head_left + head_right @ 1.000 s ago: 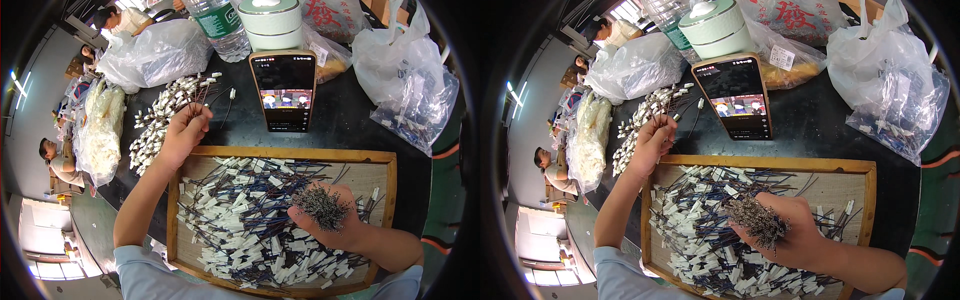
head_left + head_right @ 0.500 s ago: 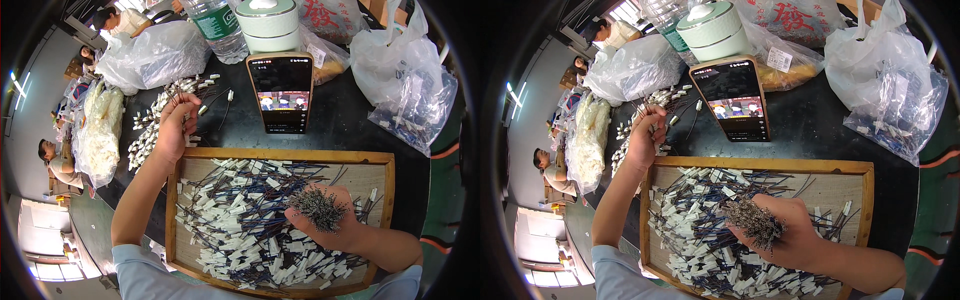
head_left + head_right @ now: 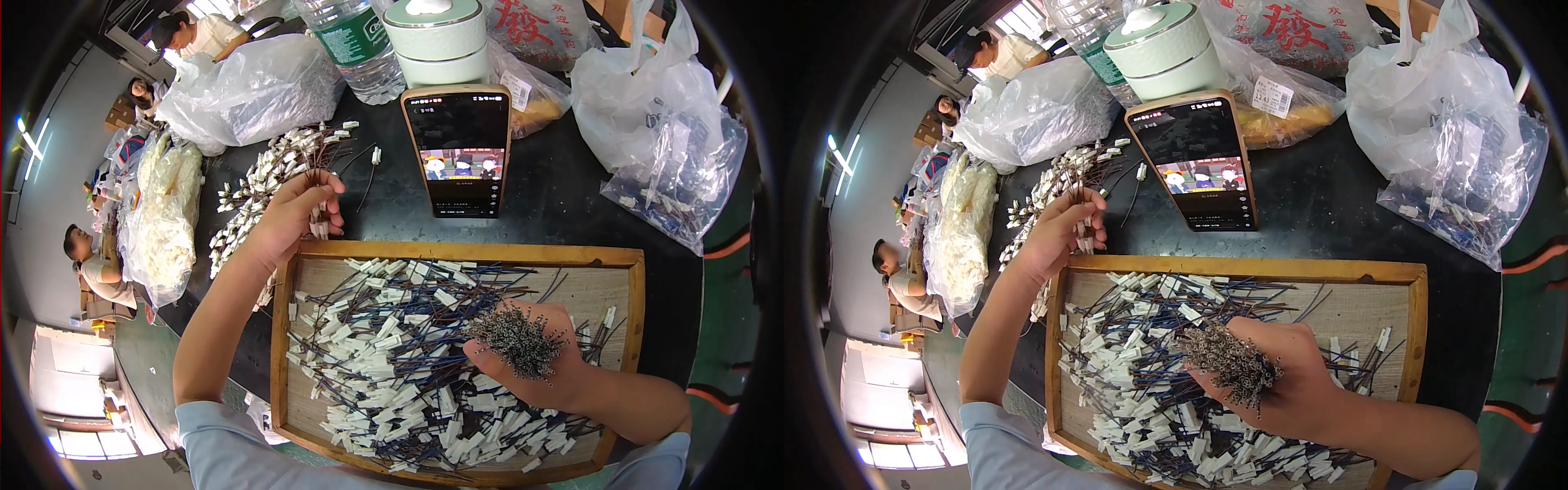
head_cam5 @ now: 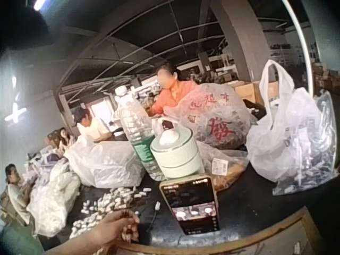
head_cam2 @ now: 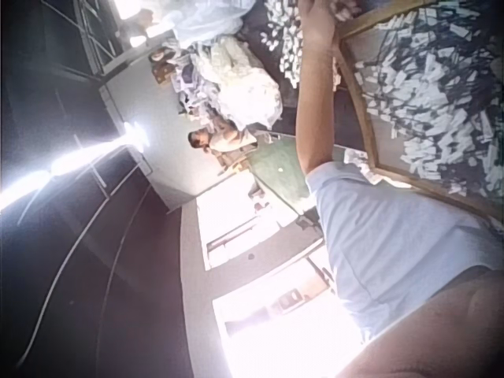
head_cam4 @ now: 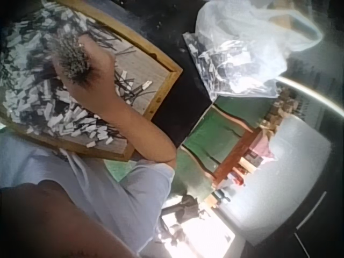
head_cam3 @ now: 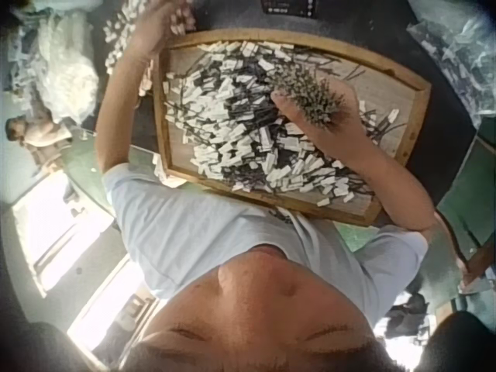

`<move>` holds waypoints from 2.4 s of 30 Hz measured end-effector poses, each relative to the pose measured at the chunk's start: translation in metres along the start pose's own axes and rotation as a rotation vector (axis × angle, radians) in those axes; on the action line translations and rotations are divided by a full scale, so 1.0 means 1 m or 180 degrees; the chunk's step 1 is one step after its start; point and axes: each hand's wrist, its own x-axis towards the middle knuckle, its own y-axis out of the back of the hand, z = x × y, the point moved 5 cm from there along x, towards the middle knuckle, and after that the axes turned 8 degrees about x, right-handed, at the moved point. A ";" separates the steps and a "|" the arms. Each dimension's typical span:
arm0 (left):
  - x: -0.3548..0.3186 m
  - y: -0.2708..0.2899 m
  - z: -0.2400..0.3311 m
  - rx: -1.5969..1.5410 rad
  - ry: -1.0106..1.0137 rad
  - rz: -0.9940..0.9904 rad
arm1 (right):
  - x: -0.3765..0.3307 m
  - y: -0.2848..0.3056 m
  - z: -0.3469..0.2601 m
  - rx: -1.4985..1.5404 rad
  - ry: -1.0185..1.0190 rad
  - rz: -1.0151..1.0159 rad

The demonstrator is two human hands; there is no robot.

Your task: The person assembles small wire harnesses by hand, grouping color-coded wires and attaching connectors.

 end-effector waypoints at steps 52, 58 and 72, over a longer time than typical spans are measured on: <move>0.036 -0.012 0.076 0.4954 -0.3333 0.0473 | -0.002 -0.002 0.004 0.0265 -0.0289 0.0217; 0.022 0.019 0.068 0.4954 -0.1839 0.0432 | -0.004 -0.002 0.002 0.0426 -0.0373 0.0144; 0.001 0.014 0.011 0.6361 -0.1388 0.0935 | -0.005 -0.003 0.006 0.0349 -0.0306 0.0108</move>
